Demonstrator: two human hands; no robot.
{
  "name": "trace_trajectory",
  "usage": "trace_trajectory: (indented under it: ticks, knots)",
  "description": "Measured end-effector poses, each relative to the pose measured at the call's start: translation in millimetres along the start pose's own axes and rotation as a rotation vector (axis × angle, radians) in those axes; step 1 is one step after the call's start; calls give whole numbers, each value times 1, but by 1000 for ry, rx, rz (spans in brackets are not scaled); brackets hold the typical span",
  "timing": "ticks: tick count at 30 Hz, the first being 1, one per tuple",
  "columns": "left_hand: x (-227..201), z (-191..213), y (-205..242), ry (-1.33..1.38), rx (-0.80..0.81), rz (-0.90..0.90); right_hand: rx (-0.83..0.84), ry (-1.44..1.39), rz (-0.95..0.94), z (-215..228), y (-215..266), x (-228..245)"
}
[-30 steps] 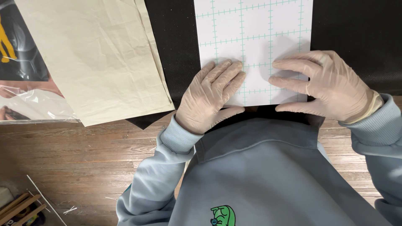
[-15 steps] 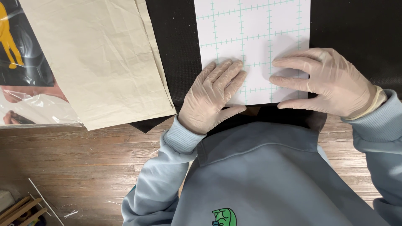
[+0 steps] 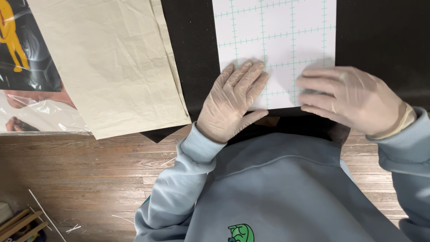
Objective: Applying a protective grid paper layer to art prints and organizing them on a workbench.
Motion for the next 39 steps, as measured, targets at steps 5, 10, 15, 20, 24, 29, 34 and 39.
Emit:
trace_trajectory:
  ticks: [5, 10, 15, 20, 24, 29, 34, 39]
  knots:
    - [-4, 2, -2, 39, 23, 25, 29, 15, -104, -7, 6, 2]
    - [-13, 5, 6, -101, -21, 12, -71, 39, -81, -1, 5, 10]
    - [-18, 11, 9, -44, -69, 43, -27, 23, -194, -5, 10, 15]
    - [-13, 13, 2, 14, -55, 65, -73, -32, -203, -2, 8, 13]
    - [-11, 15, 3, 48, -83, 52, -35, -1, -233, -2, 11, 13]
    - [-8, 18, 3, 67, -141, 34, -51, -9, -266, -2, 12, 11]
    - [-8, 22, -3, 13, -104, -25, -162, -74, -260, 9, -1, 18]
    - [-16, 28, -10, -57, -102, -45, -149, -114, -320, 0, 14, 11]
Point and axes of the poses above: each hand's wrist, its own y-axis away from the middle knuckle, its own z-axis out of the back of the hand, x = y × z, the point moved 6 cm from there along -y, towards the middle knuckle, and after that the axes turned 13 degrees about -x, right-handed, at the moved point
